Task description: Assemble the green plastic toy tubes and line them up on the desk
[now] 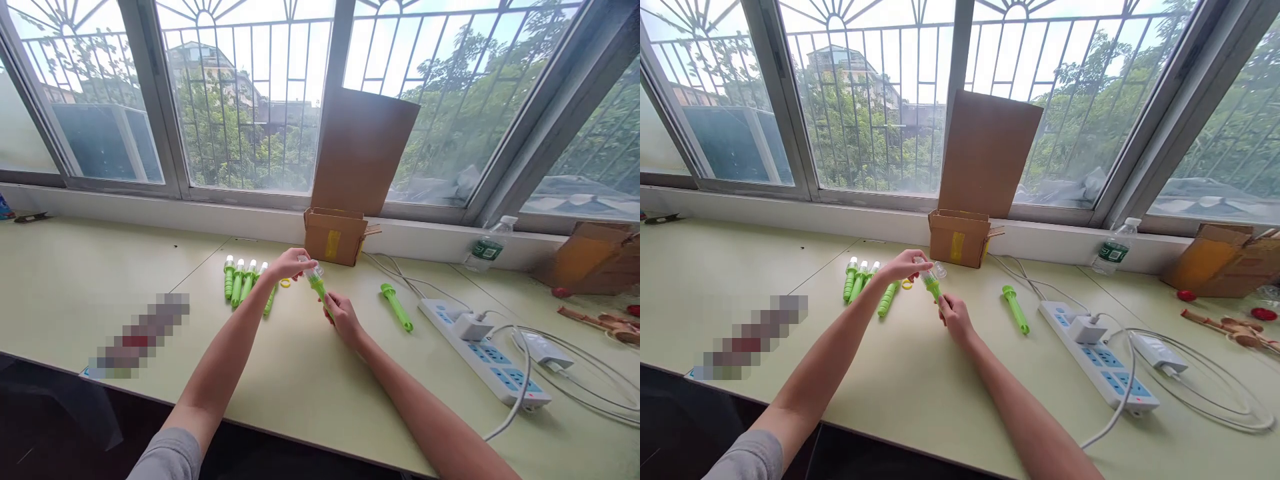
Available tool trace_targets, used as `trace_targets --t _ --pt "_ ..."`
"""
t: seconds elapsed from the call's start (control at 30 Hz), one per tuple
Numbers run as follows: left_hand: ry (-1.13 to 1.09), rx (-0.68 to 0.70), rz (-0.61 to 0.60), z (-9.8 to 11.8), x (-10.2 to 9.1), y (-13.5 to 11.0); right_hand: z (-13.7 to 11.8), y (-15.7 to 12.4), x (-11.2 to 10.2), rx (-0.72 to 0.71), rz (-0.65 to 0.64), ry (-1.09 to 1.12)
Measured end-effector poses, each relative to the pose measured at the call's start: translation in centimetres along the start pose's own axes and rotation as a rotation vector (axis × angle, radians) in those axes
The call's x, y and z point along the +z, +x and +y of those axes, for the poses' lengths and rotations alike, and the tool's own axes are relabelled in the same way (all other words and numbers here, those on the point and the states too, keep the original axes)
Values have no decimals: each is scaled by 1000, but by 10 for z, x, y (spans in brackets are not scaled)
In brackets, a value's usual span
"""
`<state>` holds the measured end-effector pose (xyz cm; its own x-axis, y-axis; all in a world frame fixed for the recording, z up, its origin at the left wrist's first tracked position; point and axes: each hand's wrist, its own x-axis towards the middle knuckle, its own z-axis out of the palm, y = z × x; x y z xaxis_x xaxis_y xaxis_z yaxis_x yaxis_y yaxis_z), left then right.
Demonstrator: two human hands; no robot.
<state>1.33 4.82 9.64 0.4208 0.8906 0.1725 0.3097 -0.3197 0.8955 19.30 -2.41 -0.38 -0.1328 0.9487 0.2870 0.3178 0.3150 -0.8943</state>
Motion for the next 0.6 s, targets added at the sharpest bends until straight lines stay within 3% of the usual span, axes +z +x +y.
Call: trace_targets --t 0.17,0.3,0.37,0.5,0.6 --pt "-119 -12 205 4 21 5 -5 -2 3 -96 260 -207" --pt "-502 20 346 10 50 8 -10 -4 10 -148 359 -297" --pt "-661 28 369 13 62 8 -11 -5 15 -119 348 -306" --pt "-708 15 435 18 71 4 -15 -7 26 -17 244 -174" --pt "-731 36 392 18 67 1 -24 -11 27 179 20 135"
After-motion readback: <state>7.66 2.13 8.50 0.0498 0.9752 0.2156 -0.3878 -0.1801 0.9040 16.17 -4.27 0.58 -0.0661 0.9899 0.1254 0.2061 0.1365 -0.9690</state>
